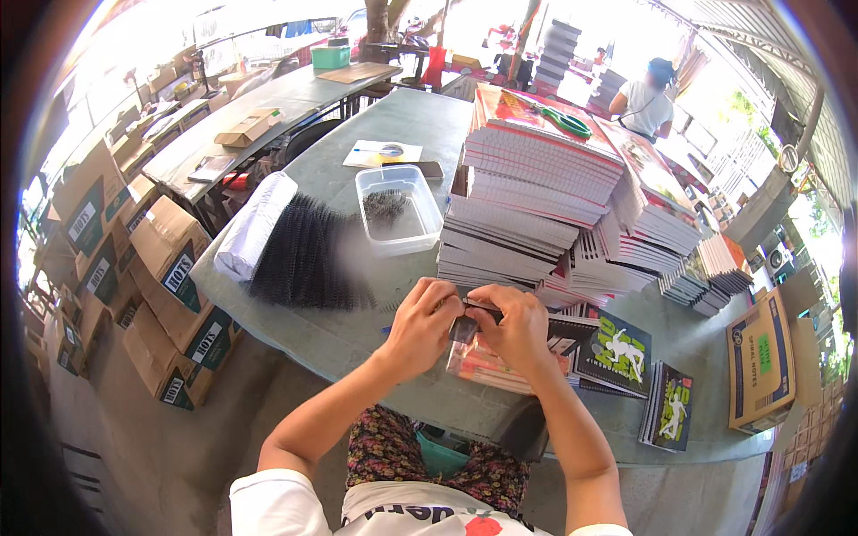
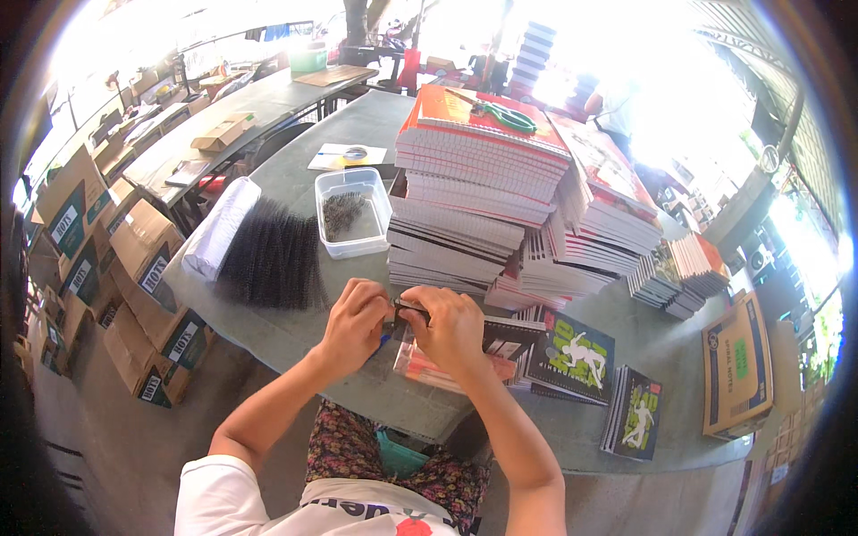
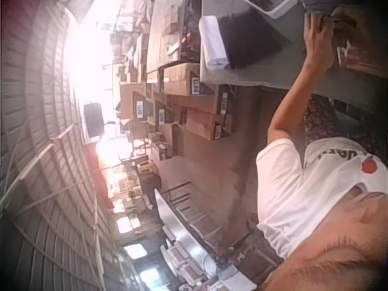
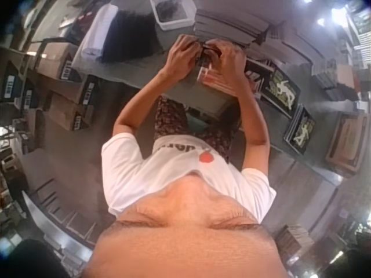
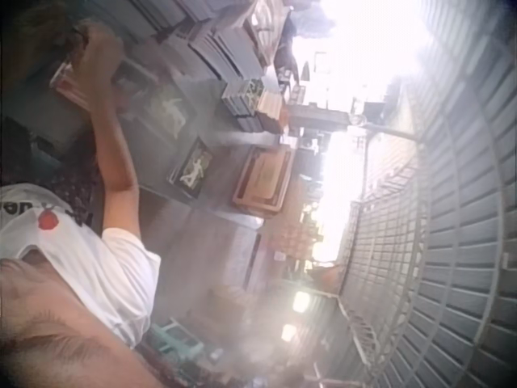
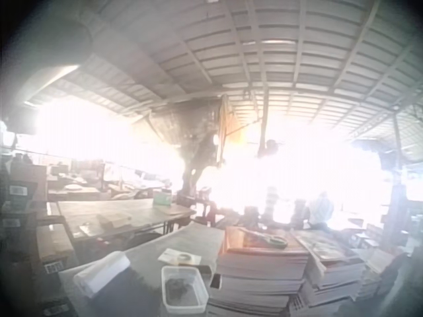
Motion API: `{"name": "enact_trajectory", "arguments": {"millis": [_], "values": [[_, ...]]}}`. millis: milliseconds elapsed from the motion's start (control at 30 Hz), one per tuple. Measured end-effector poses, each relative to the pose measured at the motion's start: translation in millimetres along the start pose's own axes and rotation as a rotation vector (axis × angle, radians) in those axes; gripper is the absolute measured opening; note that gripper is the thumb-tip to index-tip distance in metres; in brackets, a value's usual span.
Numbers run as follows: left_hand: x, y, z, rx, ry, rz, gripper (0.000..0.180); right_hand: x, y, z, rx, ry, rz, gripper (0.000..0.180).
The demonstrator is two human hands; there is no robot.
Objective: The person binds notebooks by threading a spiral coil through pre-punched holes and using nippers to trim the end of the coil.
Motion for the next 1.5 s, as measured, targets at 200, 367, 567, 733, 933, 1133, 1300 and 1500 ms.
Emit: {"name": "enact_trajectory", "arguments": {"millis": [200,367,567,733,933,1133,1300,1500], "values": [[-31.2,-12.2,-10.9,-0.648,0.159,-0.313,0.021,6.3,2.3,4.1,-0.075,0.088,-0.023,0.02],[-39.3,-18.7,-10.6,-0.644,0.135,-0.616,0.018,1.1,-5.3,2.9,0.038,-0.005,-0.046,0.017],[33.5,34.5,27.6,-0.314,-0.139,0.112,0.013,7.1,-2.5,9.8,-0.059,0.013,0.009,0.018],[99.5,119.1,126.7,-1.137,-0.041,-0.36,0.03,7.2,1.4,0.1,-0.042,-0.207,0.145,0.018],[77.5,156.3,178.5,-0.825,0.383,-0.338,0.045,-5.9,4.8,2.0,0.124,-0.074,-0.124,0.027],[39.2,7.1,-17.8,-0.117,0.369,-0.575,0.054,49.3,63.4,-43.0,0.231,0.374,0.089,0.02],[25.2,12.8,0.0,-0.447,-0.231,-0.179,0.05,44.2,61.6,-38.9,0.449,0.289,-0.163,0.011],[28.1,-1.7,-13.2,-0.142,-0.253,-0.1,0.029,34.6,52.9,-42.0,0.298,0.161,-0.104,0.013]]}}
Point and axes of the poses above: each hand's wrist, its own y-axis away from the middle knuckle, its own z-axis out of the palm, x = y × z, the point moved 5 cm from there along -y, towards the middle knuckle, and after that the axes turned 3 degrees about -z, right-handed, at the moved point
